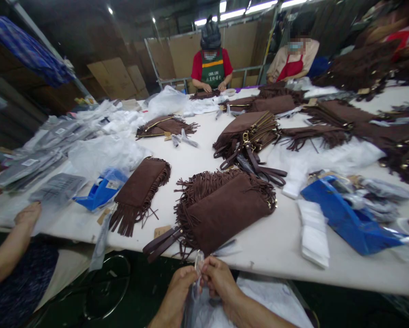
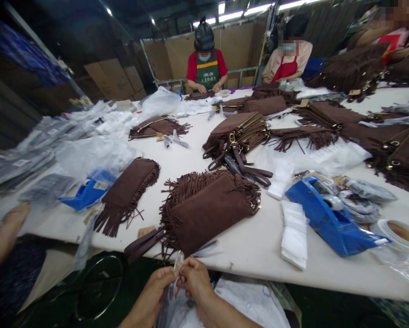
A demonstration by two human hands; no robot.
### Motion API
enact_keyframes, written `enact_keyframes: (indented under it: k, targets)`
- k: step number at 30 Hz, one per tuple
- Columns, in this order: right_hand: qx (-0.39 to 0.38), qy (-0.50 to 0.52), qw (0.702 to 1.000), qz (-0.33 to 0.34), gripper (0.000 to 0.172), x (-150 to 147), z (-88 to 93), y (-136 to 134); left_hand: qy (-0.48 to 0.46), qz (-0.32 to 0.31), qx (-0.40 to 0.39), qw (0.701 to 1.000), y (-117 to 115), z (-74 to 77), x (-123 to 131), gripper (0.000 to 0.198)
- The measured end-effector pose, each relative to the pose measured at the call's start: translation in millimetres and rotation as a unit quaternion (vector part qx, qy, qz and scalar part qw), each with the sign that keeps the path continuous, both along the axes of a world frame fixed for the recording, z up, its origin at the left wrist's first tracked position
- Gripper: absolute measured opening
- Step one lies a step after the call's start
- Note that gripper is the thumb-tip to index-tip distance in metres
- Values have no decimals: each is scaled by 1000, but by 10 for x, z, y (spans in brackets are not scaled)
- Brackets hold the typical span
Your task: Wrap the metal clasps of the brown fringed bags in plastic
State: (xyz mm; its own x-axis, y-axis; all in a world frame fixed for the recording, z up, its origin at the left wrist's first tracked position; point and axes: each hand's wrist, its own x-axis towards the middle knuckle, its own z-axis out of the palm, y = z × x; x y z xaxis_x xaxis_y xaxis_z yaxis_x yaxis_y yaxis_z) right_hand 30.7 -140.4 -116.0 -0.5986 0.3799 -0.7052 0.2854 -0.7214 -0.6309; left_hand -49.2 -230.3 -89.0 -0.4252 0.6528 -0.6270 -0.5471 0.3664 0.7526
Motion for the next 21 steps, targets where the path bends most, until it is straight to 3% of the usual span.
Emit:
enact_keyframes:
  k: [3,7,13,15,18,21]
  targets:
    - [25,8,1000,3,14,-2,8,-12,-21,-3,25,999,-29,-62,-24,26]
    - [36,13,999,19,21,48,69,-13,-123,-31,43,991,-104,-124,-130,22]
    - [1,29,996,79,32,157,108,-15,-218,-75,2,973,-226,-135,-270,49]
    - [22,44,992,116,38,244,113,20,-218,-88,-6,972,-242,-91,-289,57]
    - [175,34,973,145,38,472,137,208,-136,-87,-21,987,-235,8,-285,62]
    - [373,-20,921,108,29,788,175,567,-31,-65,-33,997,-156,114,-242,59]
